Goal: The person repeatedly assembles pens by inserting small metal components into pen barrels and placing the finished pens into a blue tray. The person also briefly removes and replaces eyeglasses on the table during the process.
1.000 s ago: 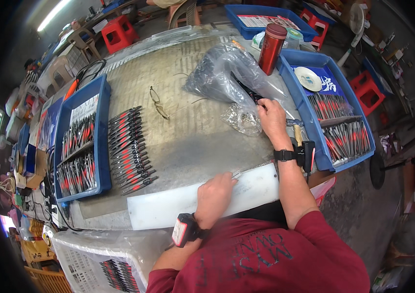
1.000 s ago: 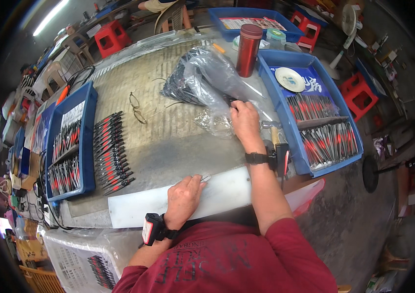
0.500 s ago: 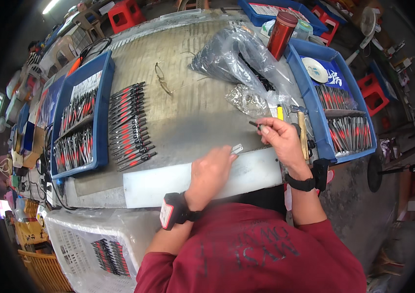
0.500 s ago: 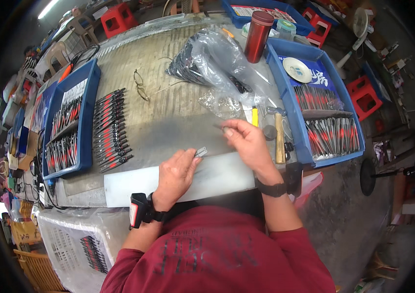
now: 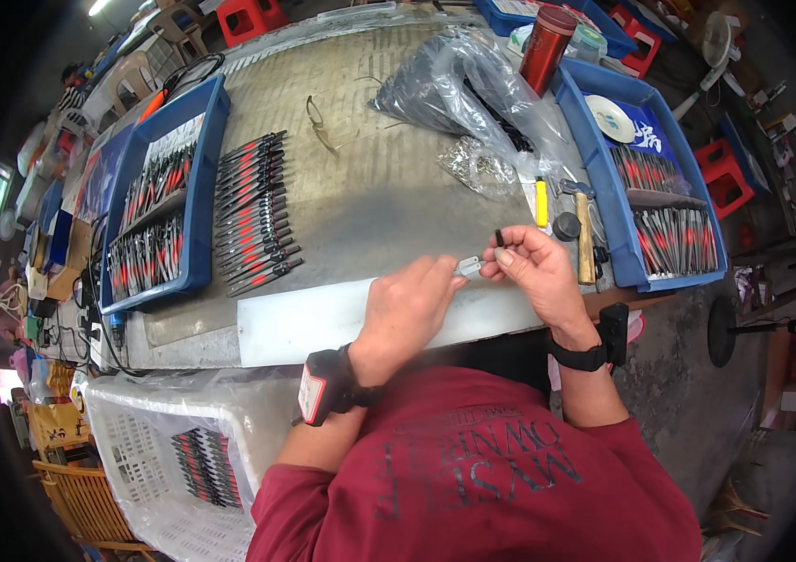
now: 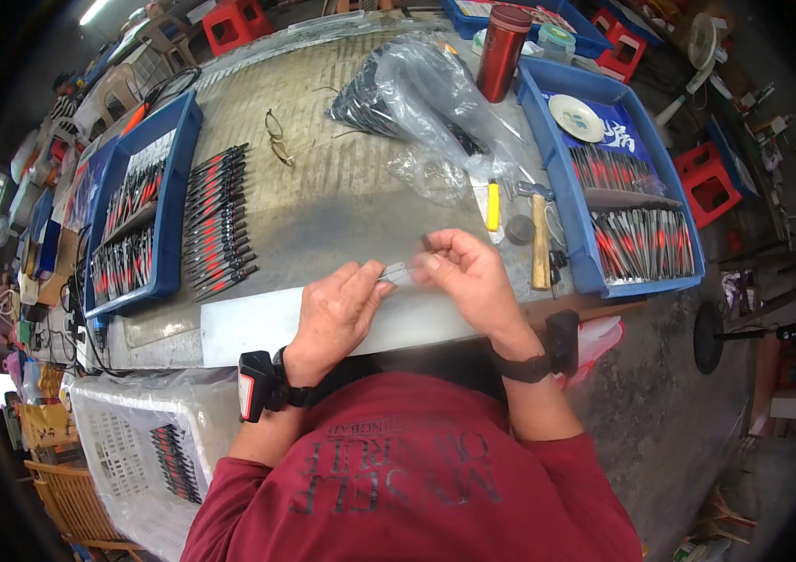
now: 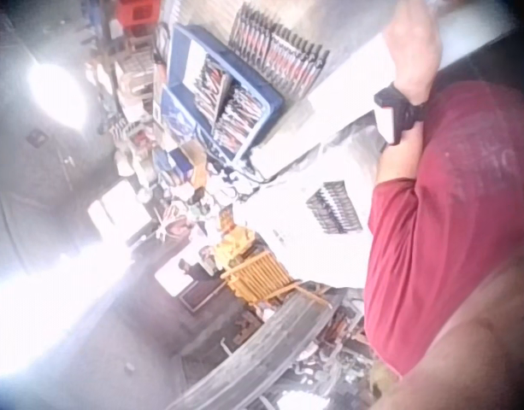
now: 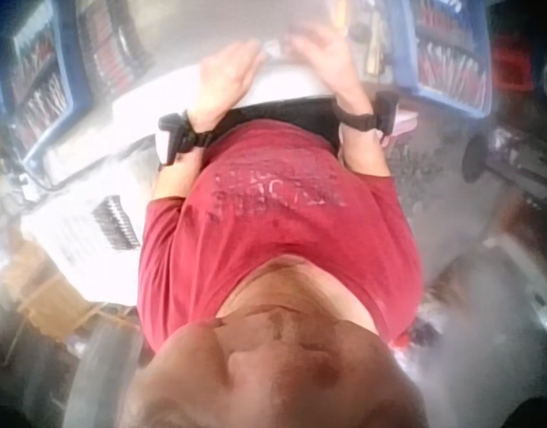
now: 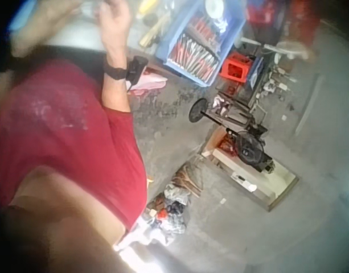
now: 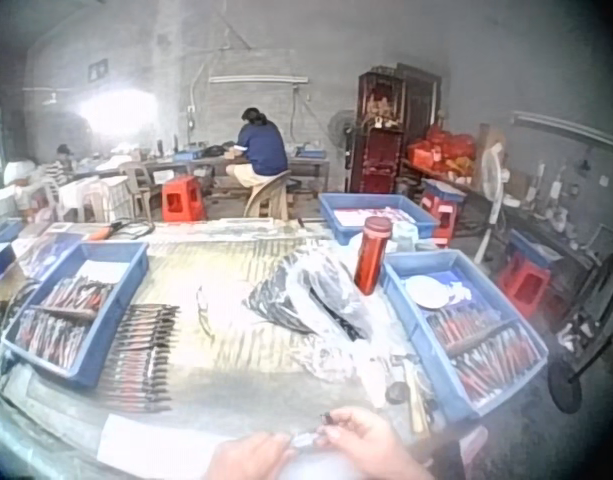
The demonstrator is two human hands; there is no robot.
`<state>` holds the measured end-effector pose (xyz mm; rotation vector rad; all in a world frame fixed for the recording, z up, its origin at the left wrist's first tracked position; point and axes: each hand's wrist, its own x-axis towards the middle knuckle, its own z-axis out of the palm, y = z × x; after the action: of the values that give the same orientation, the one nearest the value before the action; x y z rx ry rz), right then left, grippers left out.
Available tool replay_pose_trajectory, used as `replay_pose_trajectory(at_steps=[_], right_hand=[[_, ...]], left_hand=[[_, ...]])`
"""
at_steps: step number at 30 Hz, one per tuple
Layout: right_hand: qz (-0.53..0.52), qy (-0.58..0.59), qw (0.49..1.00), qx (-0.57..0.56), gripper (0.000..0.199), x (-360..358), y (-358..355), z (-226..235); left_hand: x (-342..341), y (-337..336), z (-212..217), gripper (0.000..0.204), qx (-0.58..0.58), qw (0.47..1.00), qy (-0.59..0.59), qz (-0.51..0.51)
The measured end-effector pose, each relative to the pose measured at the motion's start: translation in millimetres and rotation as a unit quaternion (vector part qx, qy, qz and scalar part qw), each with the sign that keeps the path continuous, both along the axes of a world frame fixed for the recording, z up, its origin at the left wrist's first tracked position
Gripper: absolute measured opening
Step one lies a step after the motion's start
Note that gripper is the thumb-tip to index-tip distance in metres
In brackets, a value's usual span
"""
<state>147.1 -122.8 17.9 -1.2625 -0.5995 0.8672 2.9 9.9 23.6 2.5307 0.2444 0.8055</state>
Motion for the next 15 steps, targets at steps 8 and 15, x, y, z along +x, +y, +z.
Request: replay_pose_trajectory(at_steps=[8,15], right_hand=[[-0.092,0.014,0.994,0.049,0.013,-0.9,-2.0,2.3],[-0.073,0.003,0.997,0.036,0.011,-2.2,-5.0,4.1]], left_hand=[[-0.7,-1.8,2.7,0.017,0.024,1.0,-0.009,-0.01],[-3.3,-4.1,4.9,0.019,0.035,0.999,-0.01,-0.015]])
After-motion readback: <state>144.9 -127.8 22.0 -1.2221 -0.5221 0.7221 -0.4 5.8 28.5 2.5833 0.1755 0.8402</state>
